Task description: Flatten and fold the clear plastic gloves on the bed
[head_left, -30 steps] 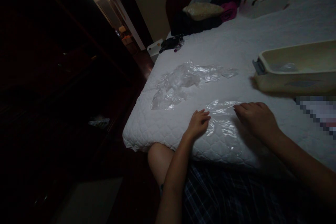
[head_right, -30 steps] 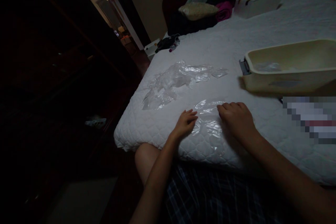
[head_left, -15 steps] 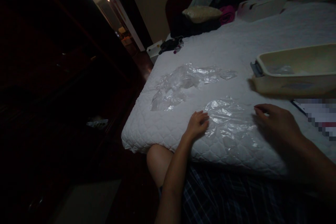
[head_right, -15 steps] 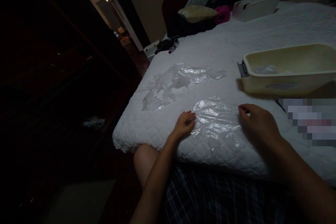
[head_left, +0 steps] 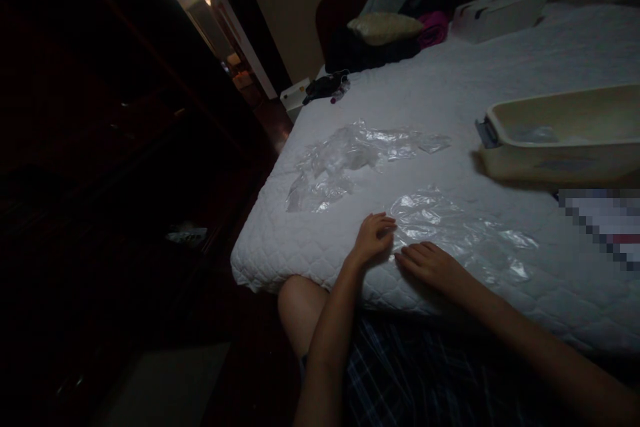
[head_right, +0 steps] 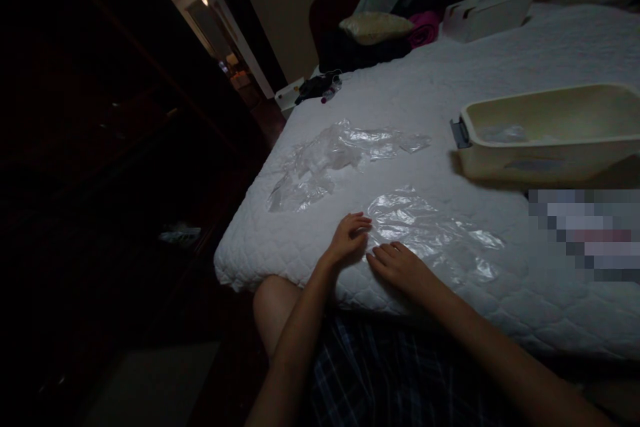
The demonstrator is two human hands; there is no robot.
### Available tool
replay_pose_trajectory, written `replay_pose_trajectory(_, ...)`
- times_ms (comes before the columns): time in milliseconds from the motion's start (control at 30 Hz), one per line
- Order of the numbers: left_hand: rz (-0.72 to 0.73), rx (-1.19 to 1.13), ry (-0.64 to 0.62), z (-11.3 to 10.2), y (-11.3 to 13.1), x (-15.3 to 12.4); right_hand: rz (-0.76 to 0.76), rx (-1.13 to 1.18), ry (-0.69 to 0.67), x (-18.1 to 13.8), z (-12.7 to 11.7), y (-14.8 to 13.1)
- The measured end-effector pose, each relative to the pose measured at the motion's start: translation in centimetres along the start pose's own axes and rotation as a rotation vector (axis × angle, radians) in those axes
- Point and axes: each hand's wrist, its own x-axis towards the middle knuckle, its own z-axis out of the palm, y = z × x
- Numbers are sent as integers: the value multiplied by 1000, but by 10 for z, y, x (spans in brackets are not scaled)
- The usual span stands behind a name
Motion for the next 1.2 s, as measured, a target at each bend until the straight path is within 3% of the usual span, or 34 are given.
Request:
replay_pose_trajectory(200, 42, -103, 43, 5, -12, 3, 149, 170, -13, -2, -3, 5)
replay_pose_trajectory(333, 120, -166, 104, 8, -18, 2, 470, 516, -11, -4, -8, 7)
replay_pose_trajectory(467, 128, -87, 83, 9, -19, 1, 793, 786, 30, 1, -14, 12)
replay_pose_trajectory(700, 50, 63, 37, 7, -10, 1, 1112, 975, 168, 3, -9, 22)
replay_pose_trajectory(833, -11, 110, 48, 6, 2, 0, 1182, 1021, 213, 0, -5, 25)
replay_pose_trajectory(1200, -32, 263, 126, 17, 13, 1, 1161, 713, 45, -7, -13, 34)
